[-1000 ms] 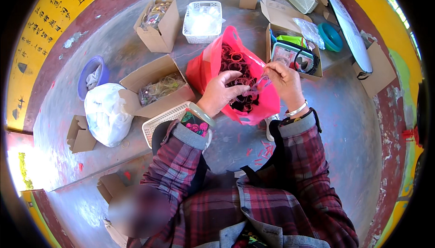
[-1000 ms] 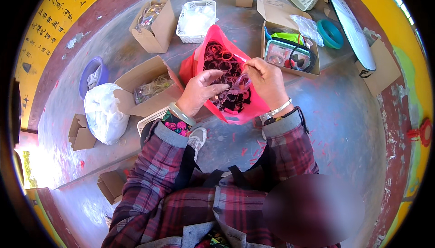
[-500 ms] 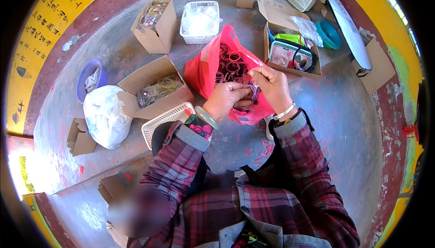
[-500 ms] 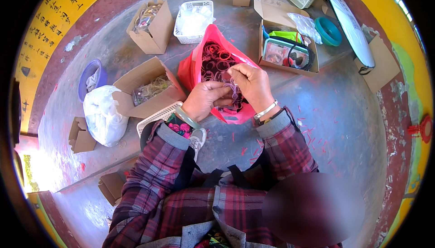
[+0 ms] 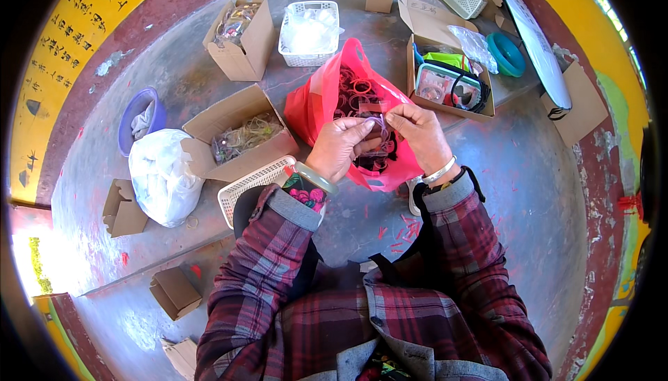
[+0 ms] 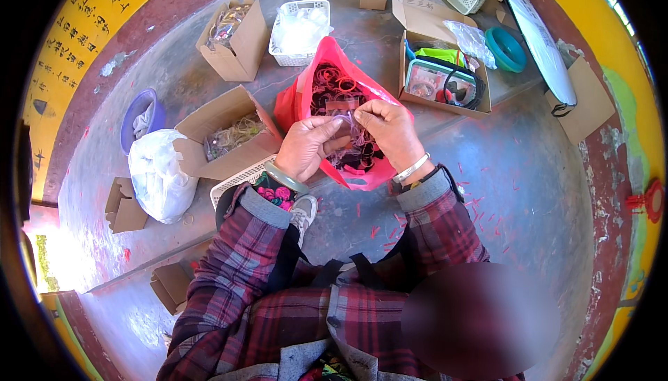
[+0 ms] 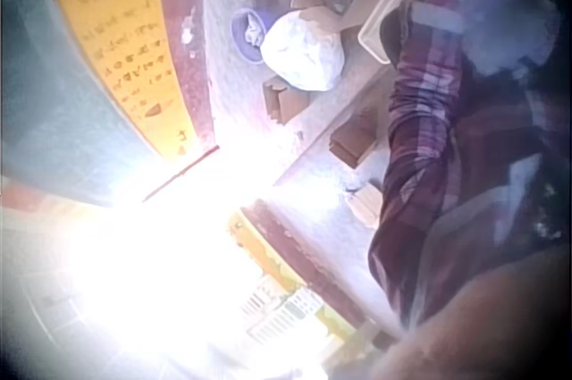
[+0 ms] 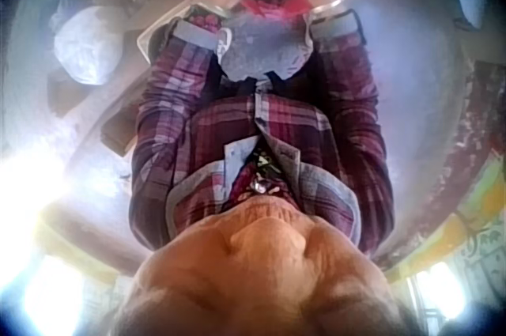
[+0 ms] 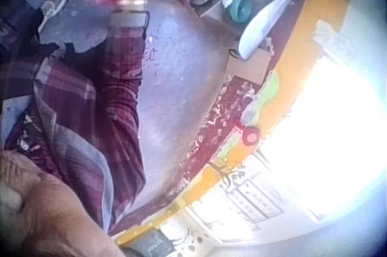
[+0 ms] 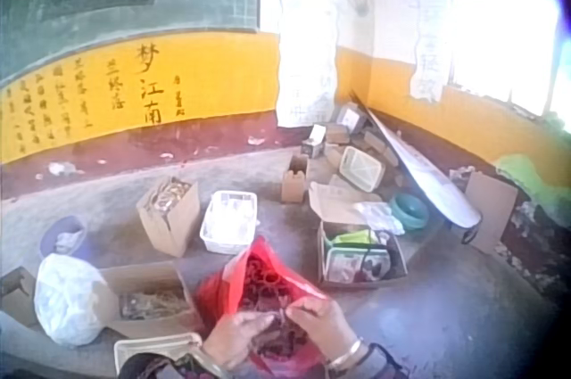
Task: The person sits on the floor and sorts small hair accessories, primarily hair ties, from a pink plastic bag. They pick up individual items, separate them, and place them into a white basket or a cardboard box nearby.
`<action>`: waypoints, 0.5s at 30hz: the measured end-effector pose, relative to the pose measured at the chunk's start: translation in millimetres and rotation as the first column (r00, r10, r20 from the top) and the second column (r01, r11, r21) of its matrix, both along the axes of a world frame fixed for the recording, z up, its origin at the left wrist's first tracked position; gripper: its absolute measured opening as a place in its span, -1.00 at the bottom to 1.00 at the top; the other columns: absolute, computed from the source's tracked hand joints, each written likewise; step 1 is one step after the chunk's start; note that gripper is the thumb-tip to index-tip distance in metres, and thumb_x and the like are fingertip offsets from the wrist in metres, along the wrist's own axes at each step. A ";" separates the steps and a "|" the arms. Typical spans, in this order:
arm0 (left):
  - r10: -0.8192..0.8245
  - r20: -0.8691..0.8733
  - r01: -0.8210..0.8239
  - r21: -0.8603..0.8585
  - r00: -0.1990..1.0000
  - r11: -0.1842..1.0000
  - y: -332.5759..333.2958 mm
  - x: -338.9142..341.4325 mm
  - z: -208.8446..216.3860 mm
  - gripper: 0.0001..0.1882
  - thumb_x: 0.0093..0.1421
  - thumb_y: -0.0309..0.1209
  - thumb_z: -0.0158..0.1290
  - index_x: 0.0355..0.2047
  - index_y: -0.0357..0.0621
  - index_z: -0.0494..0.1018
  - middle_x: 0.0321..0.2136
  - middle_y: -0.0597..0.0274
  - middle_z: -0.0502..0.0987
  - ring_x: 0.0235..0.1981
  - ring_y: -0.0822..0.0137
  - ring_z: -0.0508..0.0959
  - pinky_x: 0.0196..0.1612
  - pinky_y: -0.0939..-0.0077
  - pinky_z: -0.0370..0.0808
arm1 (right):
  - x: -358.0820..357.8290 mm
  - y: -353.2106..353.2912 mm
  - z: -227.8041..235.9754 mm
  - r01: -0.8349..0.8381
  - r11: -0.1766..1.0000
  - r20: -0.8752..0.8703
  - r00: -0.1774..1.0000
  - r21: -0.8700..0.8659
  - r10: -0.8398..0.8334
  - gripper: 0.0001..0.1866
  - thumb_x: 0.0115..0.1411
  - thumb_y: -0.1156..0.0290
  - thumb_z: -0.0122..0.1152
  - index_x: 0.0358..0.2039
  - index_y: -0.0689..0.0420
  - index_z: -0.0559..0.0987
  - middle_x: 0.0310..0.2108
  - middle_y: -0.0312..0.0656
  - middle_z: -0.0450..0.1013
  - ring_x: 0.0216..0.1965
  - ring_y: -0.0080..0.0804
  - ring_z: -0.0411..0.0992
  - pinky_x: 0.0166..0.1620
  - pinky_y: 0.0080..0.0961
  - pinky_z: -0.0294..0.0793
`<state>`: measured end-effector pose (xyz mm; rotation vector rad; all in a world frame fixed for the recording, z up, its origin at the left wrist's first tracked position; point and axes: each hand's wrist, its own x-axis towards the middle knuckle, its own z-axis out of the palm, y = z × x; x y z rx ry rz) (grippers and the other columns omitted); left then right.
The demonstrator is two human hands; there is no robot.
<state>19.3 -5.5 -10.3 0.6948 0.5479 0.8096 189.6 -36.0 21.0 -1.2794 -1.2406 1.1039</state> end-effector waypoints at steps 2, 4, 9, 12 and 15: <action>-0.009 0.022 0.009 -0.002 1.000 1.000 -0.9 -0.1 2.9 -0.76 0.23 -0.41 -0.08 -0.20 -0.35 0.41 -0.25 0.13 0.50 -0.22 0.36 0.51 -0.12 0.47 0.50 | 0.0 1.1 -4.4 0.016 1.000 0.012 1.000 0.017 -0.017 -0.91 0.11 0.52 0.12 -0.44 0.29 0.52 -0.56 -0.42 0.37 -0.51 -0.73 0.25 -0.43 -0.74 0.27; -0.001 0.031 0.002 -0.019 1.000 1.000 -0.9 0.4 4.1 -0.75 0.24 -0.40 -0.08 -0.19 -0.35 0.41 -0.24 0.13 0.50 -0.21 0.35 0.51 -0.11 0.46 0.49 | -2.4 1.2 -5.1 0.044 0.998 0.020 0.999 0.036 -0.045 -0.92 0.11 0.53 0.11 -0.44 0.29 0.52 -0.56 -0.42 0.37 -0.51 -0.73 0.25 -0.44 -0.74 0.26; -0.020 0.069 0.021 -0.022 0.997 1.000 0.3 0.0 3.1 -0.75 0.24 -0.39 -0.09 -0.19 -0.35 0.40 -0.24 0.11 0.50 -0.20 0.35 0.50 -0.10 0.44 0.49 | -8.0 -0.6 -2.5 0.099 0.992 0.055 0.993 0.074 -0.103 -0.92 0.11 0.54 0.11 -0.45 0.30 0.51 -0.56 -0.41 0.37 -0.52 -0.74 0.25 -0.46 -0.74 0.26; -0.017 0.075 0.019 -0.023 0.997 1.000 0.9 -1.3 2.1 -0.77 0.23 -0.41 -0.08 -0.20 -0.34 0.41 -0.24 0.11 0.50 -0.20 0.35 0.50 -0.10 0.44 0.49 | -7.9 0.8 -4.1 0.093 0.991 0.098 0.990 0.100 -0.103 -0.92 0.11 0.54 0.11 -0.45 0.30 0.51 -0.57 -0.39 0.37 -0.51 -0.73 0.26 -0.45 -0.72 0.27; 0.014 0.086 -0.013 -0.015 0.996 1.000 0.7 -0.7 0.5 -0.80 0.21 -0.46 -0.06 -0.22 -0.33 0.42 -0.26 0.12 0.51 -0.23 0.36 0.52 -0.11 0.47 0.50 | -7.3 1.2 -6.6 0.061 0.984 0.164 0.982 0.165 -0.089 -0.93 0.10 0.54 0.12 -0.44 0.30 0.51 -0.57 -0.35 0.38 -0.49 -0.69 0.29 -0.43 -0.70 0.29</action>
